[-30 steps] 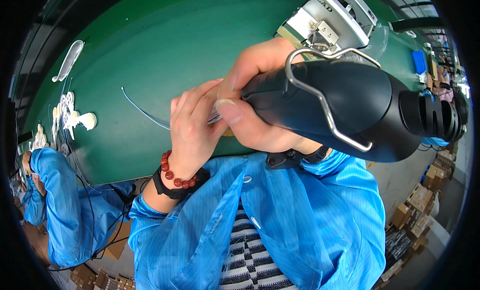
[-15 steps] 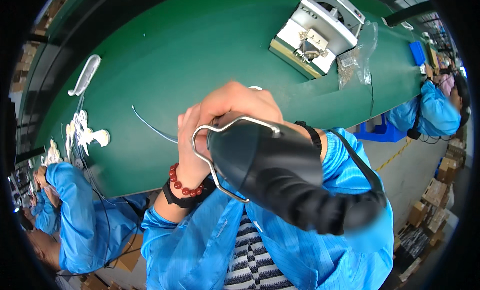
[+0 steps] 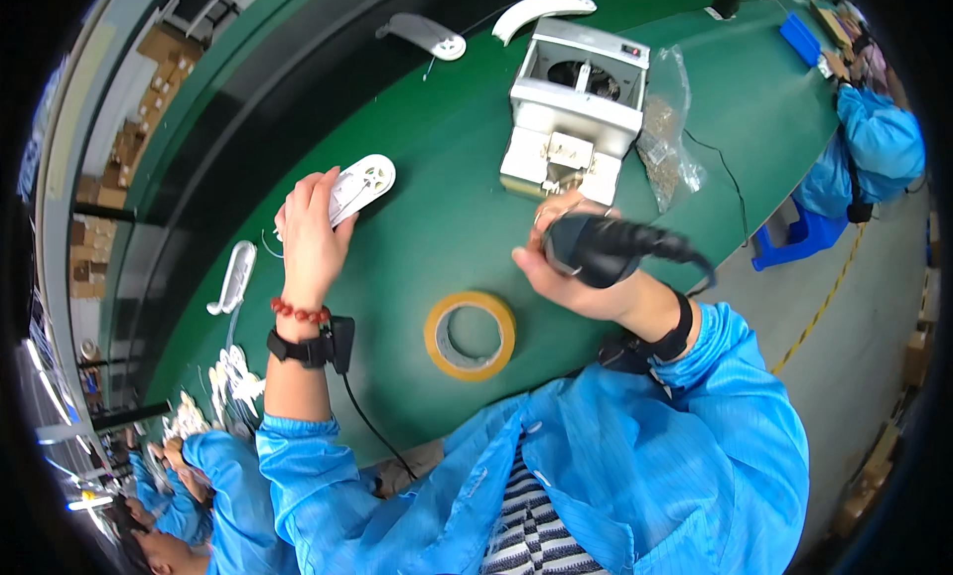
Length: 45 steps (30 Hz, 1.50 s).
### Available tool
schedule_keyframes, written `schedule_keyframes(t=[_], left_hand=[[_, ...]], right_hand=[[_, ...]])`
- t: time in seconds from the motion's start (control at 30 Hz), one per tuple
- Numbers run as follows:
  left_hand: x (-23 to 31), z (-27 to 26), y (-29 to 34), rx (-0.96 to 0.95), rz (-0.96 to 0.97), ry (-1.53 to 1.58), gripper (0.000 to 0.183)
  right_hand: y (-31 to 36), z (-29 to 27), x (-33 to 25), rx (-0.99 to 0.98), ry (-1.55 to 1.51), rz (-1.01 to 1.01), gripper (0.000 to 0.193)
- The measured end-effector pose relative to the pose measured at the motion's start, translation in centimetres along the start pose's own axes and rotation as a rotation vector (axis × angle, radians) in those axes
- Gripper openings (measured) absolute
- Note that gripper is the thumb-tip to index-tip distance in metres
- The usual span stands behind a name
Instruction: Assembling white plastic electronic housings by driving screws into pre-drilled holes using an electric screwdriver.
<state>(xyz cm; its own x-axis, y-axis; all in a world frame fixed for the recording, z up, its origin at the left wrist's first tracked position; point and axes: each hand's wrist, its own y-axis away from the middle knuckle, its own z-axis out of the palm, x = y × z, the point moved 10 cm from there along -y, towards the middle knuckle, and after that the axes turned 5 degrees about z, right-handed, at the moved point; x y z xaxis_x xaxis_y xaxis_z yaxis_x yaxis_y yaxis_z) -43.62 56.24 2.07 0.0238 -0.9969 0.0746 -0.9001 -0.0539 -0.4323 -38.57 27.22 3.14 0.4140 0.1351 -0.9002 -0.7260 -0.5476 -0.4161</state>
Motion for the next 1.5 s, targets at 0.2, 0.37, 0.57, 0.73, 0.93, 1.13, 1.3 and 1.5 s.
schedule_keyframes(t=[0.2, 0.37, 0.57, 0.73, 0.93, 1.13, 1.3, 1.5], left_hand=[[-6.3, 8.2, -7.5, -0.57, -0.145, -0.143, 0.063], [1.3, 10.0, -19.5, -0.227, 0.118, -0.15, 0.043], [9.6, 14.7, -26.6, 0.248, 0.457, -0.292, 0.023], [10.9, 18.1, -28.6, -0.028, 0.299, -0.373, 0.021], [9.1, 11.0, -26.7, 0.301, 0.225, -0.248, 0.032], [-0.6, -7.3, -13.9, 0.884, -0.104, 0.442, 0.033], [-5.4, -21.5, 4.5, 1.281, 0.02, 0.598, 0.046], [0.7, -25.4, 14.1, 0.693, -0.249, 0.163, 0.064]], right_hand=[[0.8, -0.5, 0.1, 0.005, 0.238, -0.1, 0.026], [1.0, -0.3, 0.3, -0.107, 0.0, -0.193, 0.024], [0.5, -1.0, 0.3, -0.151, -0.145, -0.179, 0.027], [0.8, -2.9, 1.7, -0.098, -0.225, -0.135, 0.03], [0.4, -2.1, 1.4, -0.131, -0.183, -0.178, 0.027], [1.3, -0.9, 1.7, -0.165, 0.0, -0.103, 0.032], [1.4, -0.3, 1.3, -0.067, 0.152, -0.072, 0.033], [1.3, -0.8, 0.8, -0.041, -0.065, 0.023, 0.028]])
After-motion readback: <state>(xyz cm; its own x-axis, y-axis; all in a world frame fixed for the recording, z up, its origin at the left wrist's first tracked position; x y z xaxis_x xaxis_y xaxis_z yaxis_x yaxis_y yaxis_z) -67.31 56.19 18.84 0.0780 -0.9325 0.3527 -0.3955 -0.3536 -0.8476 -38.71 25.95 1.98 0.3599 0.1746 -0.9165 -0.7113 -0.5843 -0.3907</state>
